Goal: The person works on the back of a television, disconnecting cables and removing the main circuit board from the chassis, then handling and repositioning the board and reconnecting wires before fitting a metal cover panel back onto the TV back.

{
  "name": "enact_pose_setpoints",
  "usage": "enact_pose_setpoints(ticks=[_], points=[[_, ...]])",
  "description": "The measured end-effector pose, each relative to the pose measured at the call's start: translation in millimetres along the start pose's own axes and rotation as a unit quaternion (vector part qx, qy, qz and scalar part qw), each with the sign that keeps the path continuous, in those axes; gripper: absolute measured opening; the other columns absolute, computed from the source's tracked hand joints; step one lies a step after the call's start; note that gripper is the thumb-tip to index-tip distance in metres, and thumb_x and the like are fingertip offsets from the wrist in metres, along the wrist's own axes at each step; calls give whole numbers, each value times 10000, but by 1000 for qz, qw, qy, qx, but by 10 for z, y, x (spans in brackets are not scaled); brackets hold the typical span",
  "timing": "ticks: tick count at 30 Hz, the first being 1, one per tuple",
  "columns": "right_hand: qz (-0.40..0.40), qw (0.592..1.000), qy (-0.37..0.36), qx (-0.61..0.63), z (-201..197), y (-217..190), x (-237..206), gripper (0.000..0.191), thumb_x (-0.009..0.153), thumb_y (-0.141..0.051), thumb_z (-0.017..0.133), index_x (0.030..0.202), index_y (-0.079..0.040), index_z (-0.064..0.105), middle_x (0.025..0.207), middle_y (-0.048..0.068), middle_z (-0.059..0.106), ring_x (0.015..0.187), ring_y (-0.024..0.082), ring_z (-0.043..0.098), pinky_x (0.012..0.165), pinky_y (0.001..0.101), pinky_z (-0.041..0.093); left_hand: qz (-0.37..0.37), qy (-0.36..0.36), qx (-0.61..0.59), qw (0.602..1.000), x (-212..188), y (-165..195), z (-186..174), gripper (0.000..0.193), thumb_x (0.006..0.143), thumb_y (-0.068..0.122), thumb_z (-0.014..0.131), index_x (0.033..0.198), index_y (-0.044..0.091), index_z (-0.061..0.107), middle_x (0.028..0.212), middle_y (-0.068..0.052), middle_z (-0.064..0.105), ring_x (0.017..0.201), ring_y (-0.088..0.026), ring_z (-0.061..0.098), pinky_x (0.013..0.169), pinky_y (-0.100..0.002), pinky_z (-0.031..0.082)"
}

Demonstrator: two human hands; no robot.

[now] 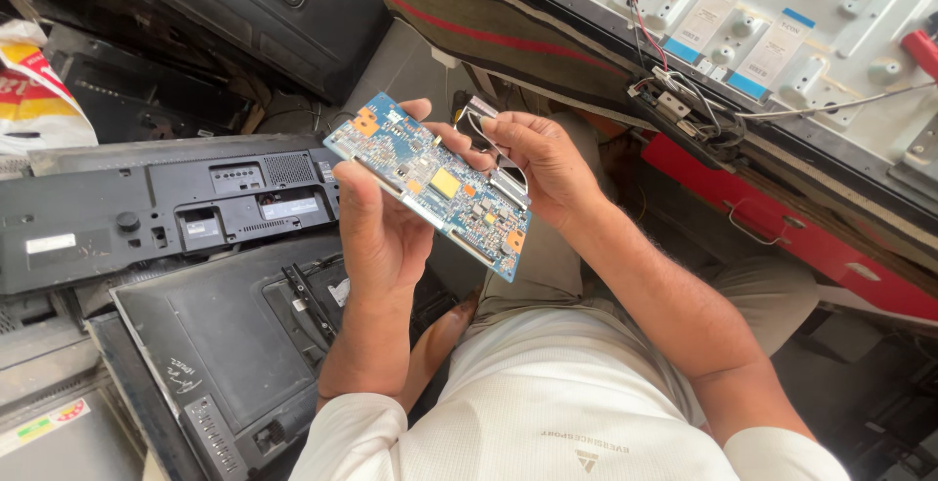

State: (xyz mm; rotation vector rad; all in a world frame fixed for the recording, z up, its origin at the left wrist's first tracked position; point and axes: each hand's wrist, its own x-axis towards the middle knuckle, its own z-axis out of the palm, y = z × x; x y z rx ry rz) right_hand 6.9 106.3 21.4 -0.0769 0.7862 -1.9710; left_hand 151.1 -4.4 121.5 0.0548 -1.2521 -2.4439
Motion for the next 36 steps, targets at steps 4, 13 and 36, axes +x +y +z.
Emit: enact_pose_setpoints(ticks=[4, 13, 36], points=[[39, 999, -6, 37, 37, -12, -23, 76, 936, -130, 720, 959, -58, 710, 857, 39, 712, 772, 99, 666, 713, 259, 559, -2, 1, -14, 1000, -18, -1, -26, 897, 979, 664, 649, 1480, -41, 412, 1222, -221, 630, 1147, -391, 671, 1045, -533, 550], [36, 994, -42, 90, -40, 49, 4, 70, 946, -86, 735, 939, -40, 683, 880, 31, 701, 820, 96, 661, 763, 245, 548, 13, 16, -10, 1000, -86, -22, -80, 901, 992, 678, 620, 1470, -61, 427, 1222, -247, 632, 1145, -383, 663, 1063, -517, 531], [43, 993, -43, 102, -56, 47, 54, 84, 929, -92, 752, 944, -29, 698, 911, 37, 714, 864, 85, 662, 794, 240, 552, 7, 32, -22, 999, -39, -24, -90, 924, 967, 679, 632, 1467, -72, 431, 1226, -265, 641, 1149, -403, 664, 1036, -510, 546]])
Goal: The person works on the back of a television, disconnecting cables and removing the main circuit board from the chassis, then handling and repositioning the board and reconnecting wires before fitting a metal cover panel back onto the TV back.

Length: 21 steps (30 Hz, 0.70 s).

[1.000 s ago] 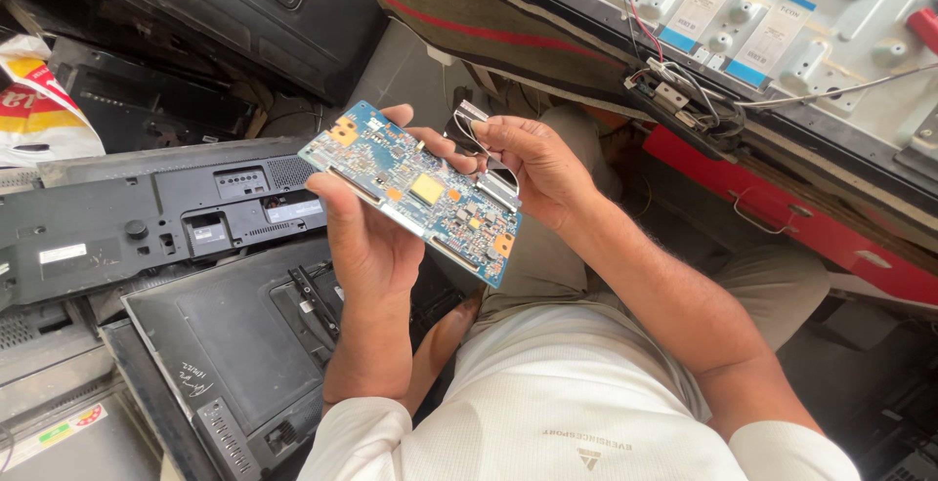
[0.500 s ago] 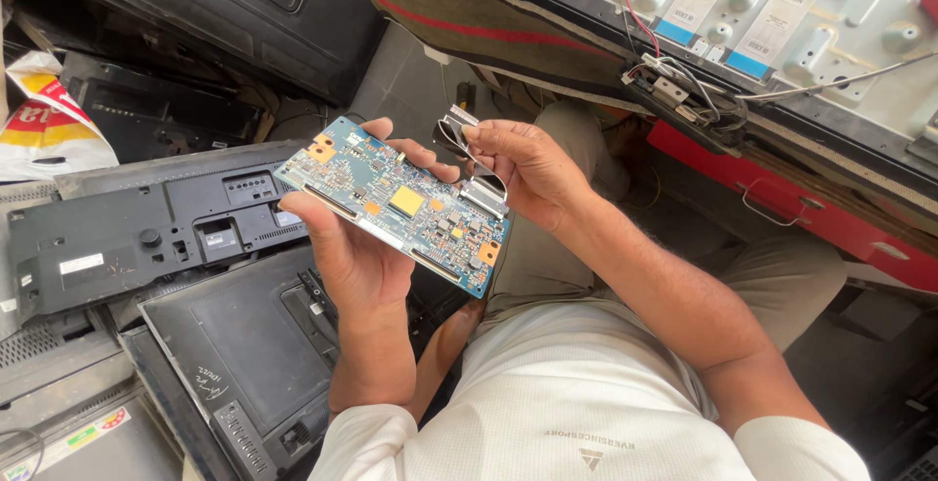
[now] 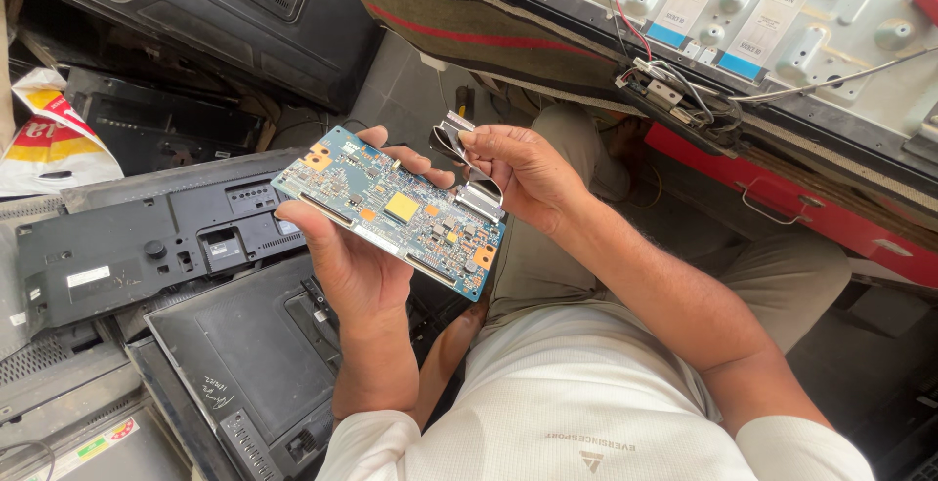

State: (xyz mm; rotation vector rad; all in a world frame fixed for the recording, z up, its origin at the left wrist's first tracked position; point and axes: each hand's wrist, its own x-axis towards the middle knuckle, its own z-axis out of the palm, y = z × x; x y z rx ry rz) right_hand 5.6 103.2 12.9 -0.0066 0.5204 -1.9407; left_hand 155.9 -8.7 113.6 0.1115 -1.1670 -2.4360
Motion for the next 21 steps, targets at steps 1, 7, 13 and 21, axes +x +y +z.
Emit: enact_pose_setpoints(ticks=[1, 7, 13, 21], points=[[-2, 1000, -2, 2, -5, -1, 3, 86, 930, -90, 756, 944, -28, 698, 911, 38, 713, 862, 85, 661, 793, 241, 551, -1, 1, 1, 1000, 5, 0, -2, 926, 964, 680, 633, 1465, -71, 431, 1224, -267, 641, 1144, -405, 666, 1029, -509, 547], [-14, 1000, -20, 3, -33, 23, 11, 101, 975, -98, 738, 932, -27, 682, 899, 38, 701, 833, 78, 650, 774, 227, 539, -1, -3, 7, 1000, 4, -1, -14, 928, 959, 685, 632, 1462, -69, 432, 1217, -264, 642, 1137, -406, 671, 1015, -506, 556], [-50, 999, -17, -3, -34, 23, 8, 114, 988, -105, 713, 927, -18, 672, 872, 51, 695, 770, 84, 643, 728, 220, 534, 5, 4, 10, 1000, 4, -11, -26, 928, 968, 690, 623, 1460, -75, 436, 1211, -275, 644, 1126, -409, 673, 1001, -499, 560], [-51, 999, -8, -9, -36, 24, 4, 113, 988, -105, 716, 925, -21, 673, 877, 47, 692, 785, 79, 636, 745, 217, 532, 9, -4, 6, 1000, 16, -29, -45, 905, 981, 681, 608, 1452, -74, 442, 1211, -276, 646, 1131, -408, 674, 1004, -509, 561]])
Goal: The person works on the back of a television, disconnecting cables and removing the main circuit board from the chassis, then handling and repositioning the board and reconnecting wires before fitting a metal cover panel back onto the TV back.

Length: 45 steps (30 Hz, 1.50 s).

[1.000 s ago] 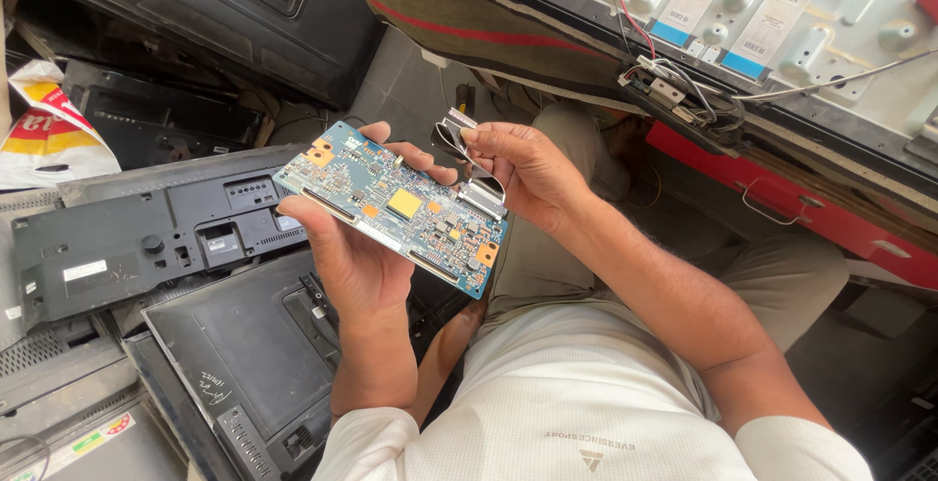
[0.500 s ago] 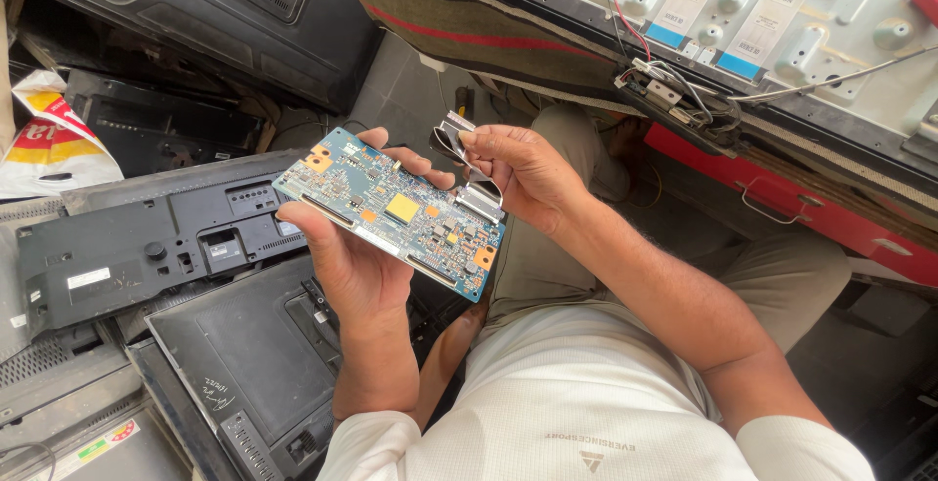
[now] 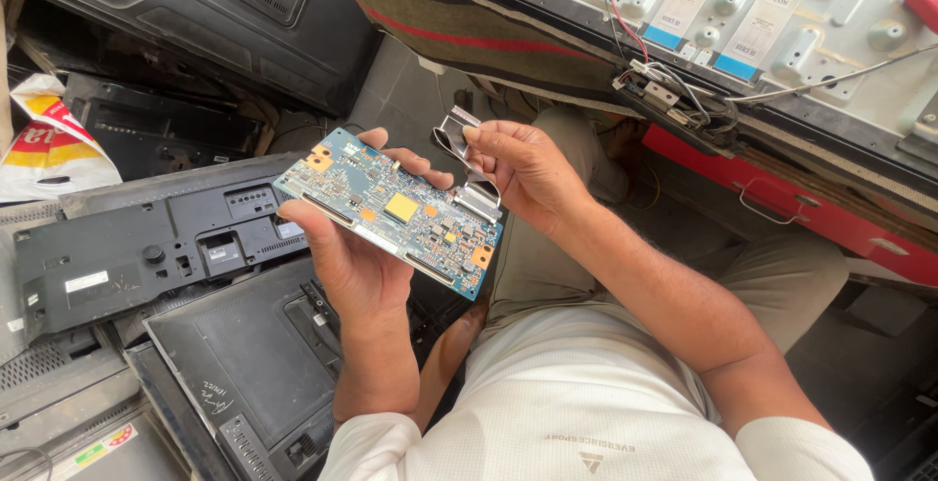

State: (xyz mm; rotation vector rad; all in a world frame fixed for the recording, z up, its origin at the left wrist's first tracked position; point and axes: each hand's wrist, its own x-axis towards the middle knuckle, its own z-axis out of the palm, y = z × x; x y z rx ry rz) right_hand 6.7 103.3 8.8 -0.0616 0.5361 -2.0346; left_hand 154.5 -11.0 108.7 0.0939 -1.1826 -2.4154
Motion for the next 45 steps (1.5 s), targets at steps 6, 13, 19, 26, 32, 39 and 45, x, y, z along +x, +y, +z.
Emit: enact_pose_setpoints(ticks=[6, 13, 19, 26, 32, 39, 45], points=[[9, 1000, 1, 5, -15, -1, 12, 116, 977, -121, 724, 926, -28, 676, 887, 46, 695, 800, 78, 639, 763, 221, 534, -6, -1, -5, 1000, -2, 3, 4, 906, 982, 684, 603, 1457, -69, 437, 1214, -270, 643, 1140, -406, 671, 1012, -506, 558], [26, 1000, 3, 11, -42, 1, 8, 111, 962, -130, 747, 933, -41, 686, 888, 37, 698, 807, 80, 636, 761, 229, 528, -17, 0, 0, 1000, -14, 3, 30, 922, 967, 688, 616, 1478, -56, 425, 1235, -252, 633, 1169, -402, 660, 1036, -509, 546], [39, 999, 15, 20, -47, 3, 16, 76, 933, -91, 749, 958, -36, 703, 913, 28, 712, 807, 84, 639, 759, 237, 534, -16, 1, 15, 1000, -19, -27, 63, 937, 954, 693, 632, 1481, -52, 419, 1233, -246, 632, 1173, -402, 651, 1048, -517, 532], [26, 999, 19, 4, -132, 36, 38, 100, 952, -93, 742, 1002, -19, 695, 919, 31, 716, 828, 92, 647, 765, 243, 542, -12, -10, 12, 1000, -2, -32, 74, 908, 982, 677, 609, 1483, -55, 415, 1234, -246, 634, 1171, -394, 659, 1060, -514, 532], [-225, 922, 67, -309, -48, -166, -131, 254, 1005, -123, 709, 1235, -36, 644, 1112, 97, 645, 1022, 174, 642, 830, 322, 591, -16, 32, -30, 999, 244, -67, 26, 691, 1104, 536, 431, 1499, -28, 472, 1394, -235, 607, 1114, -406, 680, 942, -526, 600], [-407, 523, -90, -743, 112, -646, -719, 713, 849, -387, 864, 1412, -81, 552, 1567, 165, 412, 1482, 419, 374, 1227, 586, 343, -149, 4, 39, 988, 632, -99, -125, 742, 1113, 580, 340, 1378, -60, 605, 1160, -287, 721, 913, -346, 738, 829, -464, 626], [-370, 409, -98, -828, 190, -594, -740, 645, 871, -465, 878, 1357, -102, 661, 1568, 164, 400, 1531, 401, 284, 1270, 628, 252, -215, 7, 35, 976, 748, -267, -83, 740, 1035, 631, 378, 1310, -11, 619, 1087, -247, 737, 886, -308, 756, 771, -439, 649]])
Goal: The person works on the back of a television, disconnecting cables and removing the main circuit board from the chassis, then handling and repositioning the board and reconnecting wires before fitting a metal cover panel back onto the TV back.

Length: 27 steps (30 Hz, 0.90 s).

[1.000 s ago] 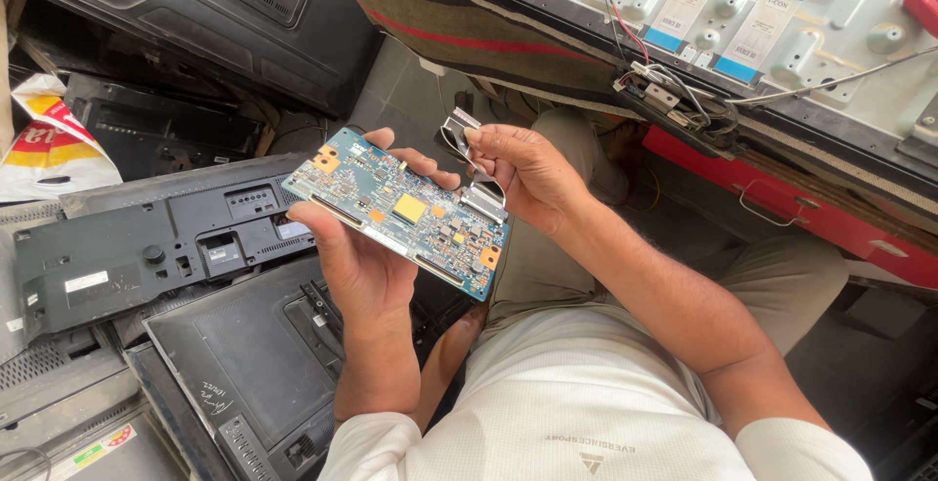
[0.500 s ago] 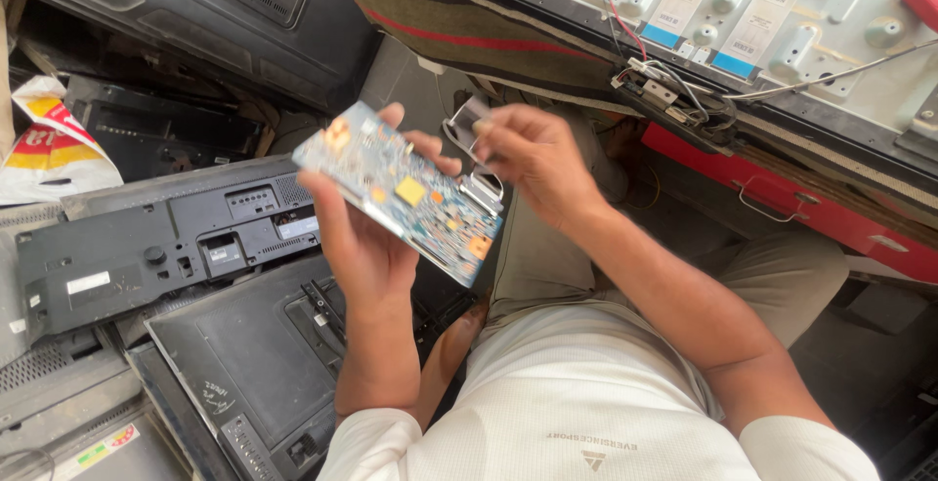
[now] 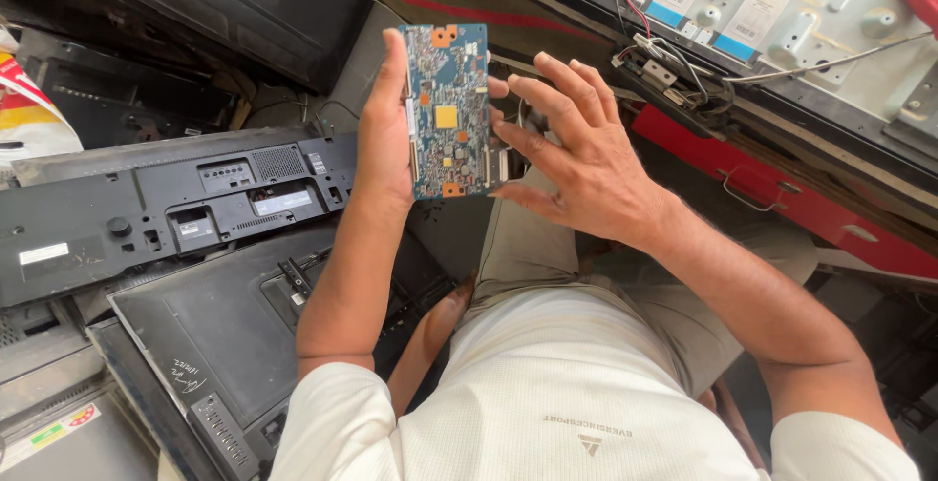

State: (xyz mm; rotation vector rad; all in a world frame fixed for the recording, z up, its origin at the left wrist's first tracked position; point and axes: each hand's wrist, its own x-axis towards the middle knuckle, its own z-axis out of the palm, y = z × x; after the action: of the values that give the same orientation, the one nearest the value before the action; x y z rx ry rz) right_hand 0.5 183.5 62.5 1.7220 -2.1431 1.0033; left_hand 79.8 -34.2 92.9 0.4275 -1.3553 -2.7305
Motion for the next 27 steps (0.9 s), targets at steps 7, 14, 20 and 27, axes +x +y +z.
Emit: enact_pose_setpoints(ticks=[7, 14, 20, 27], points=[[30, 999, -27, -22, -9, -38, -56, 607, 845, -466, 854, 1285, -76, 703, 1455, 155, 457, 1469, 381, 320, 1250, 630, 178, -15, -1, 5, 1000, 63, -51, 53, 728, 1032, 638, 479, 1288, -25, 634, 1033, -202, 735, 879, -271, 755, 769, -401, 643], [24, 998, -36, -50, -20, -21, -129, 527, 881, -449, 852, 1234, -78, 726, 1296, 96, 566, 1425, 326, 425, 1284, 609, 175, -39, 2, 49, 998, 115, -99, 77, 683, 929, 607, 511, 1261, 23, 638, 1009, -173, 757, 856, -221, 778, 730, -360, 660], [22, 997, -28, -74, -81, 3, -192, 528, 883, -418, 849, 1197, -14, 718, 1112, 108, 668, 1332, 321, 522, 1263, 613, 200, 30, -99, 186, 977, 34, -196, 30, 349, 1041, 229, 723, 1265, -32, 664, 1124, -53, 739, 971, -76, 673, 867, -251, 569], [14, 998, -29, -59, -181, -78, -288, 491, 866, -363, 865, 1167, -3, 721, 1116, 110, 700, 1295, 307, 566, 1268, 609, 221, 46, -101, 233, 966, -57, -349, 60, 255, 1009, 76, 697, 1252, 15, 645, 1105, -16, 729, 966, -50, 665, 866, -245, 569]])
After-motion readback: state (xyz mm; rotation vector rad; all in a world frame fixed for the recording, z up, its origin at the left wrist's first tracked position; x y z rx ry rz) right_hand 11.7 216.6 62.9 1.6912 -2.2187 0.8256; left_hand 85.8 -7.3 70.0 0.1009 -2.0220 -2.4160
